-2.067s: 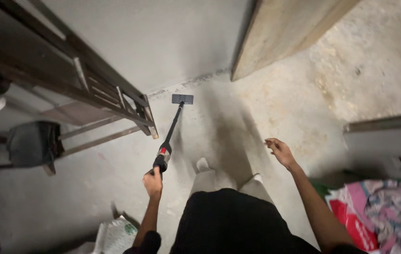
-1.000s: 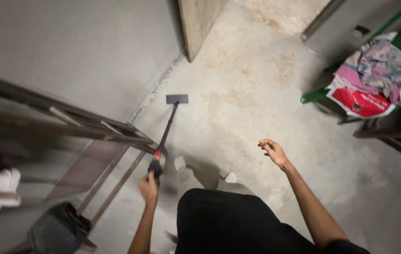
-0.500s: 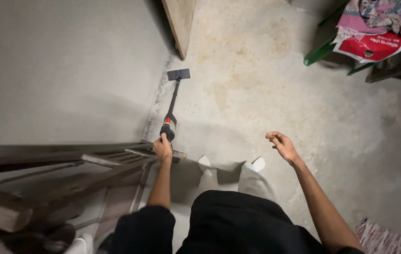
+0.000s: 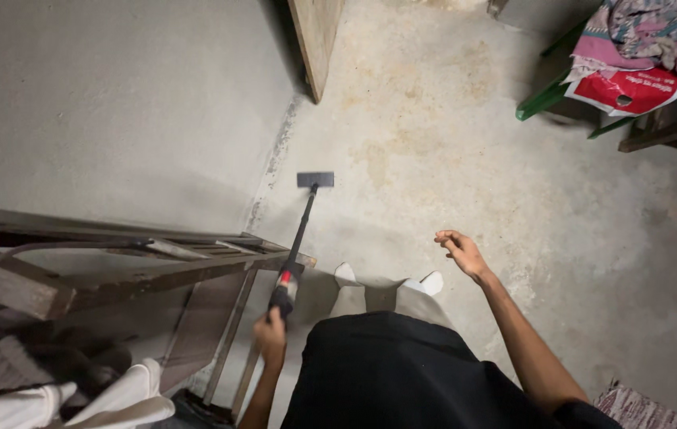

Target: The person vacuums the floor using a handheld vacuum, moving the tool along the edges of the walls and under the bed and furniture.

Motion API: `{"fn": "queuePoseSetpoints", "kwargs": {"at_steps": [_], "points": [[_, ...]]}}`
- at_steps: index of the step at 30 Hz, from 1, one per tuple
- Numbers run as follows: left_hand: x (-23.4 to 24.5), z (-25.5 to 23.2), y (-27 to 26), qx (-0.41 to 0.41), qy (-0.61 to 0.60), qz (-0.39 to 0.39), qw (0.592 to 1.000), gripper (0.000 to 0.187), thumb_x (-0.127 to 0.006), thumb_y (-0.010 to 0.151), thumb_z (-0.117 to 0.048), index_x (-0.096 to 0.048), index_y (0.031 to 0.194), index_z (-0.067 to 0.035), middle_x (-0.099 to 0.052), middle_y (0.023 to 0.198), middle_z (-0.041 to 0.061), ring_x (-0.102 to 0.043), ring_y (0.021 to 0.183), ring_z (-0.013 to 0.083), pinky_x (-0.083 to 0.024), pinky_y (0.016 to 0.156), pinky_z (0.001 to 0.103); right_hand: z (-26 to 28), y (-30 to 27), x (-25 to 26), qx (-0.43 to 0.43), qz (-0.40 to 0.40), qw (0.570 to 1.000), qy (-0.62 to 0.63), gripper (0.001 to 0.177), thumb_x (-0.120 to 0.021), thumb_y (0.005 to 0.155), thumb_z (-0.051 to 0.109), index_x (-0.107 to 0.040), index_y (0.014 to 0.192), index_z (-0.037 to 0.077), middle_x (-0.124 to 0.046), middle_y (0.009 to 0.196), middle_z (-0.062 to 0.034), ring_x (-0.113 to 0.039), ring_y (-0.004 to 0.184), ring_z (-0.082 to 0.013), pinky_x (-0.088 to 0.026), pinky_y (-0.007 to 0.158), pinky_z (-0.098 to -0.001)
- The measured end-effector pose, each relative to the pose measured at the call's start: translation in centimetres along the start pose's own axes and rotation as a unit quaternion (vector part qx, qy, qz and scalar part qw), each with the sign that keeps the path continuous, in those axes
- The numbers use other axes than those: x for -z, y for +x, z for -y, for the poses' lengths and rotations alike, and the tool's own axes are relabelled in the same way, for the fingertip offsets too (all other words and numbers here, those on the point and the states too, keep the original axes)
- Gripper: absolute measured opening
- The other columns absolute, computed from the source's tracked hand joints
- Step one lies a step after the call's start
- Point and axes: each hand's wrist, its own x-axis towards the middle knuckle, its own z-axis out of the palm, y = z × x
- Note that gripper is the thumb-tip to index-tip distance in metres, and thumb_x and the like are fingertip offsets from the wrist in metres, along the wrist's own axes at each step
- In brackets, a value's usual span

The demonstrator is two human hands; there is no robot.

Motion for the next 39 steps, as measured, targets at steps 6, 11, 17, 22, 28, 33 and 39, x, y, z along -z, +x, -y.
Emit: {"fn": "queuePoseSetpoints", "kwargs": {"at_steps": [6,11,17,22,28,33,39], "points": [[2.1,-2.5,-2.4,0.003,0.035,0.009,0.999,0.053,-0.058,0.092,-0.043,-0.074,0.084,0.006,-0.067,0.067,0.024,-0.067,0.064,0.0388,-0.048,0.066,0.051,-0.5,-0.8,1.1,0.003,-0.008,1.000,0.004,0.038,-0.050,0.102,0.028,-0.063,0.132,0.009,-0.071,0.126,-0.0066,-0.064,0.115,-0.0190,-0.054,0.092,-0.0369],[-3.7,-6.3,3.7,0.035,-0.005,0.016,0.999,0.065,-0.051,0.097,-0.053,-0.074,0.082,0.006,-0.071,0.069,0.020,-0.070,0.065,0.0343,-0.053,0.068,0.048,-0.7,-2.0,2.7,-0.019,-0.033,0.999,0.004,0.038,-0.051,0.102,0.029,-0.064,0.131,0.008,-0.071,0.126,-0.0062,-0.064,0.116,-0.0181,-0.053,0.093,-0.0367],[-13.0,-17.1,14.0,-0.014,-0.056,-0.008,0.998,0.065,-0.054,0.094,-0.055,-0.073,0.081,0.006,-0.068,0.066,0.019,-0.070,0.064,0.0338,-0.054,0.067,0.048,-3.2,-5.5,3.5,-0.043,-0.083,0.995,0.023,0.039,-0.052,0.102,0.030,-0.064,0.131,0.007,-0.072,0.124,-0.0064,-0.064,0.114,-0.0191,-0.053,0.093,-0.0366],[-15.2,-24.1,18.2,-0.008,-0.063,0.043,0.997,0.070,-0.051,0.093,-0.056,-0.072,0.071,0.007,-0.068,0.064,0.021,-0.071,0.069,0.0370,-0.054,0.074,0.049,-5.1,-9.6,2.8,-0.087,-0.119,0.989,0.028,0.040,-0.052,0.101,0.031,-0.063,0.133,0.008,-0.072,0.126,-0.0058,-0.064,0.114,-0.0182,-0.054,0.093,-0.0366],[-14.2,-20.2,18.5,-0.041,0.002,0.043,0.998,0.070,-0.052,0.093,-0.058,-0.074,0.077,0.007,-0.070,0.073,0.026,-0.070,0.078,0.0433,-0.051,0.080,0.053,-5.3,-10.3,0.0,-0.088,-0.124,0.987,0.060,0.041,-0.052,0.101,0.031,-0.063,0.133,0.007,-0.072,0.127,-0.0060,-0.065,0.114,-0.0174,-0.052,0.092,-0.0354],[-9.8,-12.5,15.1,-0.078,0.052,0.040,0.995,0.069,-0.054,0.093,-0.057,-0.075,0.092,0.009,-0.070,0.088,0.033,-0.069,0.086,0.0481,-0.052,0.081,0.056,-4.6,-8.5,-2.7,-0.072,-0.098,0.992,0.045,0.040,-0.052,0.102,0.029,-0.063,0.132,0.006,-0.074,0.123,-0.0066,-0.066,0.112,-0.0180,-0.054,0.089,-0.0345],[-2.0,-3.2,7.4,-0.017,0.107,0.070,0.992,0.061,-0.060,0.095,-0.049,-0.073,0.089,0.010,-0.070,0.081,0.031,-0.072,0.078,0.0443,-0.054,0.072,0.054,-4.2,-6.4,-4.7,-0.050,-0.061,0.997,0.012,0.039,-0.052,0.102,0.027,-0.064,0.131,0.005,-0.074,0.123,-0.0081,-0.067,0.111,-0.0190,-0.054,0.090,-0.0343]]}}
